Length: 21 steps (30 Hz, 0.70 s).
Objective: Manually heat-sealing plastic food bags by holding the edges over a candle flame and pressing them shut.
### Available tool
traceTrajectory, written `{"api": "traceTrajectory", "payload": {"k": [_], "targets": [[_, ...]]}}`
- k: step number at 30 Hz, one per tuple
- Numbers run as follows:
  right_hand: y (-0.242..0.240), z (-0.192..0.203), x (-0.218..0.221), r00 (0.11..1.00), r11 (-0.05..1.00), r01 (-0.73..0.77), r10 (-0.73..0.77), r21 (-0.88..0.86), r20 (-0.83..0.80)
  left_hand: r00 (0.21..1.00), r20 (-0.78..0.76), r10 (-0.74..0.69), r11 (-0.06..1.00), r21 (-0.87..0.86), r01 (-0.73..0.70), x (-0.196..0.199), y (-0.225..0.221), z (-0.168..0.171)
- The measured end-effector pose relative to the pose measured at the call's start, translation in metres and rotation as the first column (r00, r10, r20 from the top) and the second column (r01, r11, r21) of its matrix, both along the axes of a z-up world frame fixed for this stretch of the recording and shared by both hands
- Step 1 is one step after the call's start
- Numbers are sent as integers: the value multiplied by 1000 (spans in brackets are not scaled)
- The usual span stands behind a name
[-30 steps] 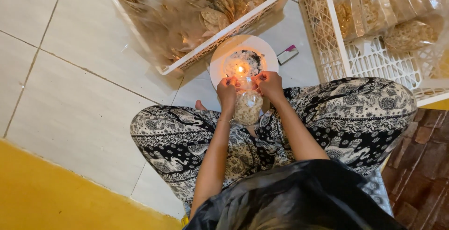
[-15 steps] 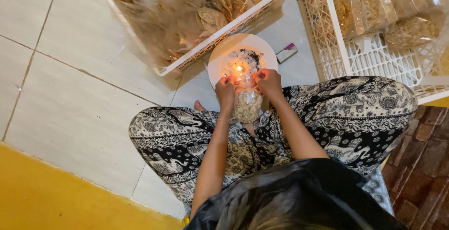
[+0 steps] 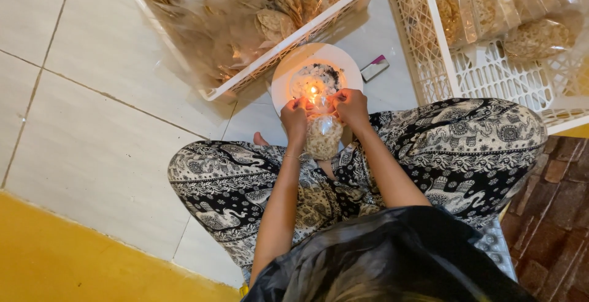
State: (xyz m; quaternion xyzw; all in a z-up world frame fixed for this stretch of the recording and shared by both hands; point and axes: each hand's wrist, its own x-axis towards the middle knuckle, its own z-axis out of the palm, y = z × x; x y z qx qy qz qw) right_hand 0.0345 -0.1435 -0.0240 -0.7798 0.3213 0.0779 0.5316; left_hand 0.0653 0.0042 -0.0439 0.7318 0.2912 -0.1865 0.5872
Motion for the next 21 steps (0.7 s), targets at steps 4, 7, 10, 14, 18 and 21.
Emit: {"api": "traceTrajectory", "payload": {"k": [4,7,10,14,18,21], "targets": [[1,-1,-2,1000,999,29,-29,19,10,1000,-4,18,1000,-26,-18,2,-2,-4],[0,0,-2,1000,1000,12,-12,-3,-4,1000,-4,15,999,-46,-15,2,-3,0],[0,0,-4,999,999,45,-45,17,-9,1000,7,7,998,-61,-7,1,-3,1],[-3,1,-6,999,998,49,-49,28,4,1000,12,5,997,-81,-4,1,-4,-8],[-3,0,-9,998,998,57,-57,17,10,1000,7,4,993,-121,-3,-1,-5,-5],[-3,1,-12,997,997,71,-72,31,13,1000,24,-9,993,-117,12,-2,-8,1]]}}
